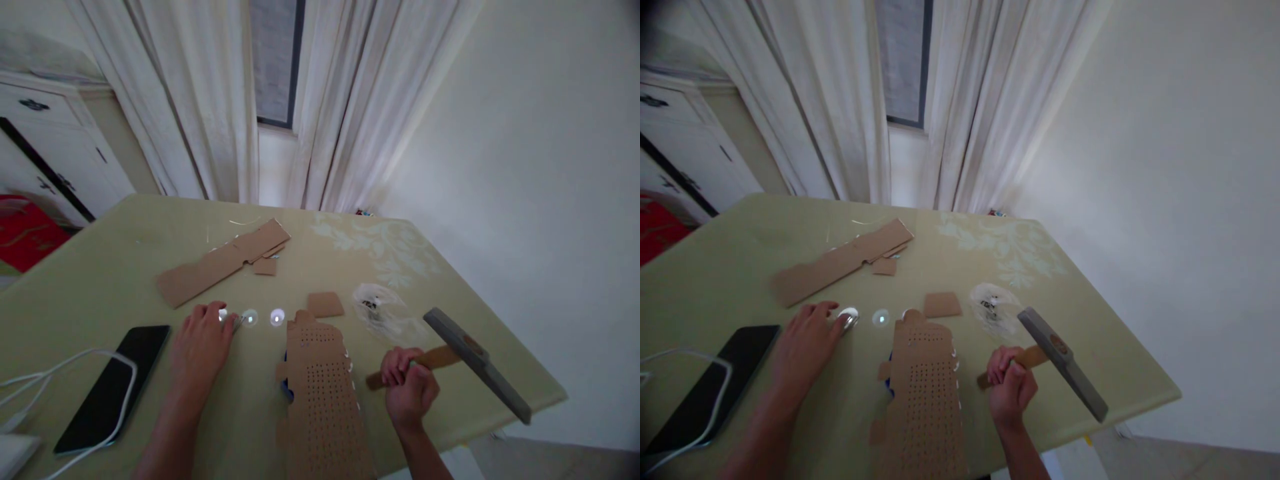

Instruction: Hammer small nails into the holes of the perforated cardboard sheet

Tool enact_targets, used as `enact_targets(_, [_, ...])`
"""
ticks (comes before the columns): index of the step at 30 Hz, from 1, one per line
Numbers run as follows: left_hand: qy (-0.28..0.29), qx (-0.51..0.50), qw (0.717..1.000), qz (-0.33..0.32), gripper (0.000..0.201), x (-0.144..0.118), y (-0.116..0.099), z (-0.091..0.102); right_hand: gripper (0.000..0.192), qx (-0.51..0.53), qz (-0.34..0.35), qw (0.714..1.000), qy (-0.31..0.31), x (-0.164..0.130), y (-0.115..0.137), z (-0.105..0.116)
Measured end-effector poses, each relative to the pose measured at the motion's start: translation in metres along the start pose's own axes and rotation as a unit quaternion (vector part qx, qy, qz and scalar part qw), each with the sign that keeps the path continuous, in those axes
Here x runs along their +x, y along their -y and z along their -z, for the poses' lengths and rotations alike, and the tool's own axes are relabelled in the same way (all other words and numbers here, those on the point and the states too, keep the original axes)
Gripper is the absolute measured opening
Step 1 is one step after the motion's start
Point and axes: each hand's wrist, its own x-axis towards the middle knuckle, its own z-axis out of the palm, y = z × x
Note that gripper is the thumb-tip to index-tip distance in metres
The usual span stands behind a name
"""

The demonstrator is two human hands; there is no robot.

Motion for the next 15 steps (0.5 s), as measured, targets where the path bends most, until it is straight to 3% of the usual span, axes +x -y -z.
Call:
enact_targets(3, [0.08, 0.035, 0.996, 0.017, 0.043, 0.001, 0.011, 0.0, 0.049, 0.012, 0.024, 1.0, -0.01, 0.004, -0.006, -0.004])
enact_targets(7, [0.14, 0.033, 0.989, 0.036, 0.037, 0.004, 0.015, 0.003, 0.046, 0.022, 0.032, 0.999, -0.015, 0.006, -0.011, -0.008])
enact_targets(15, [0.135, 0.017, 0.991, 0.018, 0.035, 0.005, 0.017, -0.006, 0.044, 0.052, 0.021, 0.998, -0.016, 0.011, -0.01, -0.007])
